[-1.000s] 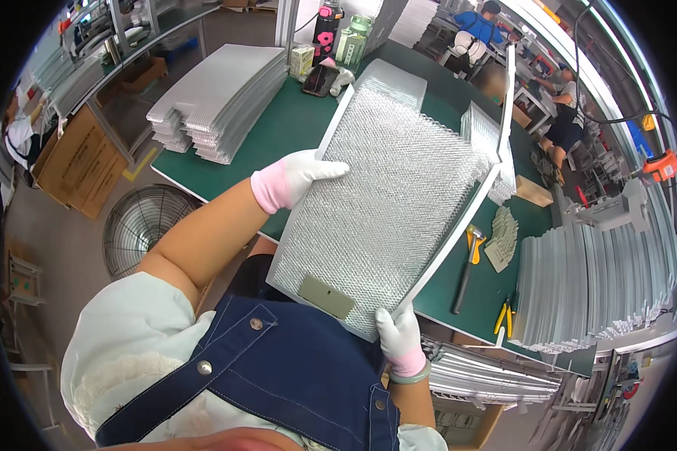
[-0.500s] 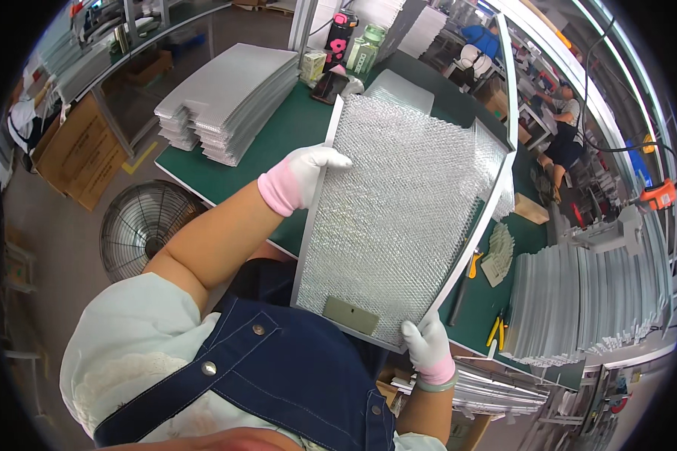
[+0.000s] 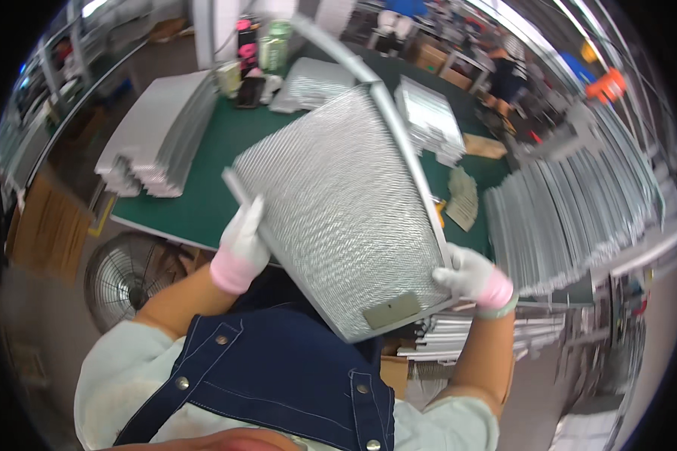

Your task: The person assembles a rectangular metal frame by inserting a mesh sheet into a frame and securing it with a plastic clip. They use a hammer to tap the clip into place and a handheld power tool to fasten the assembly. The process is repeated for multiple units, with the person handling mesh sheets, frames, and clips on a green workbench.

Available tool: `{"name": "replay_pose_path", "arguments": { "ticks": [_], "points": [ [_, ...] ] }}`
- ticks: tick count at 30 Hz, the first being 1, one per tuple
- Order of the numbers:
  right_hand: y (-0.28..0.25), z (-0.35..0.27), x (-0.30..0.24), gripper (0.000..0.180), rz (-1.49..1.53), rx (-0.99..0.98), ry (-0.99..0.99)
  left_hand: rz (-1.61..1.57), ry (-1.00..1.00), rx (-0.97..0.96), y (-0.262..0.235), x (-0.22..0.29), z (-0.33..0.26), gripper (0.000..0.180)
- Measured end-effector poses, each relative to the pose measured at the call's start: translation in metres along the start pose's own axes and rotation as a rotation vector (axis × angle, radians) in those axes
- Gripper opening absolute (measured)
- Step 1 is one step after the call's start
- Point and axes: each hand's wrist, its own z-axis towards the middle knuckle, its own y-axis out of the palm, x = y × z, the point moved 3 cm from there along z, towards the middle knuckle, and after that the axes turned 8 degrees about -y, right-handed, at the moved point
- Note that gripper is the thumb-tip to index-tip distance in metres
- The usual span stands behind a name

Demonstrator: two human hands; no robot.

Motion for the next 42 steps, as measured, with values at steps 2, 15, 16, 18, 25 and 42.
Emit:
{"name": "replay_pose_path", "arguments": {
  "ticks": [2, 15, 16, 18, 25, 42],
  "points": [
    [-0.028, -0.008, -0.001, 0.048, -0.123, -0.098, 0.155, -0.041, -0.219, -0.063, -0.008, -0.025, -0.031, 0.045],
    [0.015, 0.024, -0.021, 0.024, -0.681, -0.311, 0.238, 1.338, 0.237, -0.748, 0.059, 0.084, -0.055, 0.019],
    [0.02, 0.03, -0.029, 0.023, -0.767, -0.363, 0.255, 1.54, 0.722, -0.766, 0.09, 0.088, -0.042, 0.034],
    [0.027, 0.033, -0.029, 0.022, -0.557, -0.361, 0.164, 1.691, 0.926, -0.857, 0.143, 0.075, -0.007, 0.047],
    [0.054, 0.022, -0.064, 0.026, -1.06, -0.143, 0.073, 2.027, -0.058, -1.02, 0.175, 0.026, 0.031, 0.034],
    [0.052, 0.023, -0.047, 0.031, -0.692, 0.025, 0.018, 1.991, -0.306, -1.028, 0.17, 0.05, 0.028, 0.035]
  ]
}}
